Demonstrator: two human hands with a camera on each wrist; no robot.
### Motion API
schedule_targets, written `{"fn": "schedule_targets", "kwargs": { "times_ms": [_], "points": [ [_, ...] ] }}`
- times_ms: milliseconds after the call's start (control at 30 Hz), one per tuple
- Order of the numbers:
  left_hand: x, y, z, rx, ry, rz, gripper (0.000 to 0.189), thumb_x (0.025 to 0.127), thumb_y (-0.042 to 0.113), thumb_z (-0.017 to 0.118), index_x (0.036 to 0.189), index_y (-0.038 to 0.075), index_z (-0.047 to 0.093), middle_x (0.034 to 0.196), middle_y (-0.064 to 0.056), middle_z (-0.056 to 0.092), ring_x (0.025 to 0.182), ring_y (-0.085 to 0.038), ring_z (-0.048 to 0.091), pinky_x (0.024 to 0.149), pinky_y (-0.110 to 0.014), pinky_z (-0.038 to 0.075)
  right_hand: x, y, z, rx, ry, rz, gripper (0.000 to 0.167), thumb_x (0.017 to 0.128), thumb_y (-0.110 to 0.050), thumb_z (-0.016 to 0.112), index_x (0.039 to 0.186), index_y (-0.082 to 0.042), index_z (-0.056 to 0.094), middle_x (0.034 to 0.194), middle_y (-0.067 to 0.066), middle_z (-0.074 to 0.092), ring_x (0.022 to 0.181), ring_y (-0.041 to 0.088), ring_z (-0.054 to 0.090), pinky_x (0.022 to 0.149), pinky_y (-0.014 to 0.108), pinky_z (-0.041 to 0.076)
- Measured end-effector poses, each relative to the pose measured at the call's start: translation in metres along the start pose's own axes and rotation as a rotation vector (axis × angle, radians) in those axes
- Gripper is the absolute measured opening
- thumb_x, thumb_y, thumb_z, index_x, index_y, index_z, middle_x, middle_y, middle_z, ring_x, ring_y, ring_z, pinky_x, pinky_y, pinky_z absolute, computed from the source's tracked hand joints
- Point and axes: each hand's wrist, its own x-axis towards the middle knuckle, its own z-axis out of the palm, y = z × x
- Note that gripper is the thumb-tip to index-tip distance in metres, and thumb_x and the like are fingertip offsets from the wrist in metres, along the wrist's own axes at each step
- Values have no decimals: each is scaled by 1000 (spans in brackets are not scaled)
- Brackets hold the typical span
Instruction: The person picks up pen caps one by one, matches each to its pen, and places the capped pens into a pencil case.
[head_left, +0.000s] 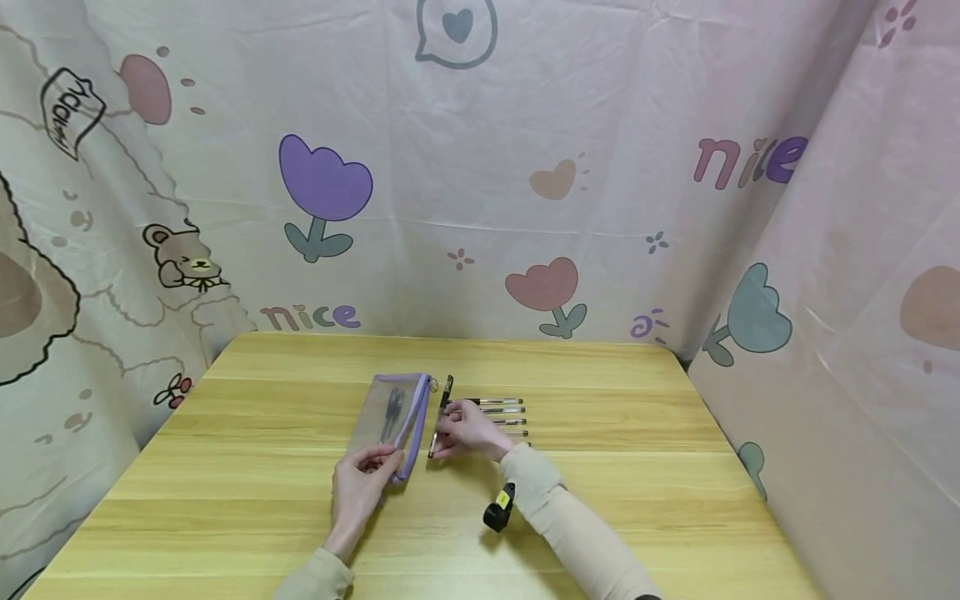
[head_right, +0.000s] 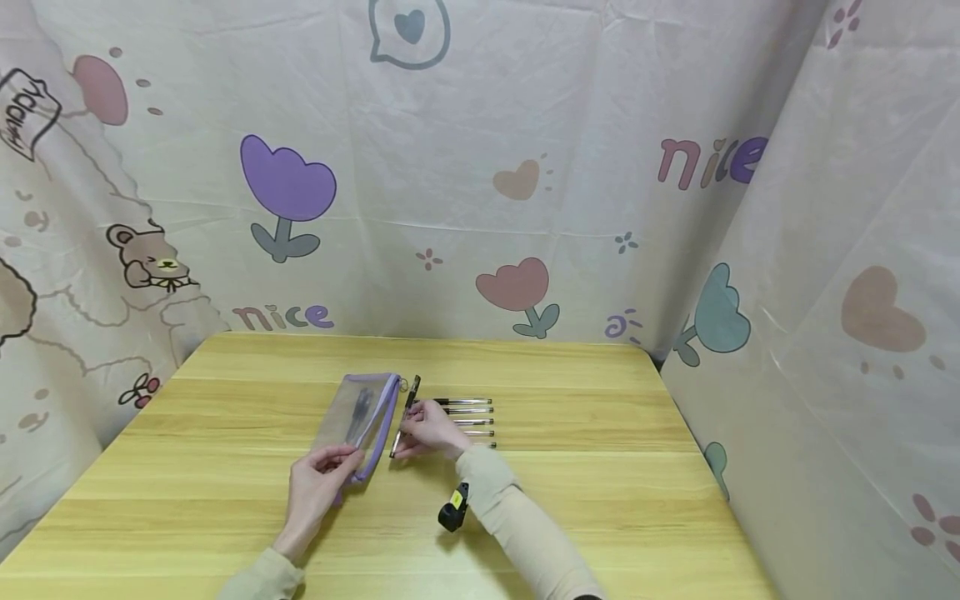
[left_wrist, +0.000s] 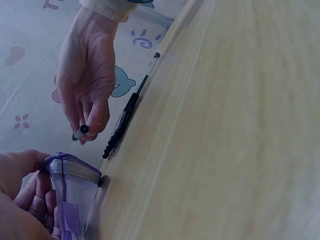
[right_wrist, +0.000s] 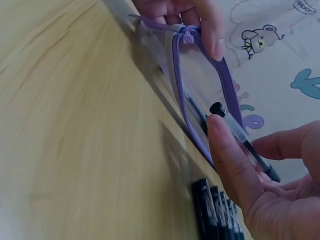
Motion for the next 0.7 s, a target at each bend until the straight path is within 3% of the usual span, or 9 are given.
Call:
{"fn": "schedule_targets", "kwargs": {
  "times_ms": [133,300,467,700],
  "points": [
    [0,0,0,3,-3,-2,25,82,12,83,101,-3,75,81,-5,72,63,1,56,52,-17,46,8,-1,6,15,17,56,39,97,2,57,132,12,41,103,29,69,61,18,69,69,33,63],
    [0,0,0,-5,-4,-2,25,82,12,83,100,-3,75,78,-1,71,62,1,56,50,-17,46,17,-2,16,20,0,84,31,96,5,57,123,12,44,99,34,70,58,16,68,65,28,62],
    [-1,0,0,-23,-7,-14,25,83,14,83,99,-2,75,73,5,67,61,0,56,44,-20,44,27,-2,25,24,-5,97,25,95,6,58,118,12,50,93,32,71,56,16,68,61,25,61],
    [0,0,0,-38,-5,-16,24,83,13,82,100,-2,75,73,3,67,61,1,55,43,-19,43,40,1,33,18,22,92,2,92,8,62,93,8,61,77,22,71,52,17,67,57,25,60]
  ]
}}
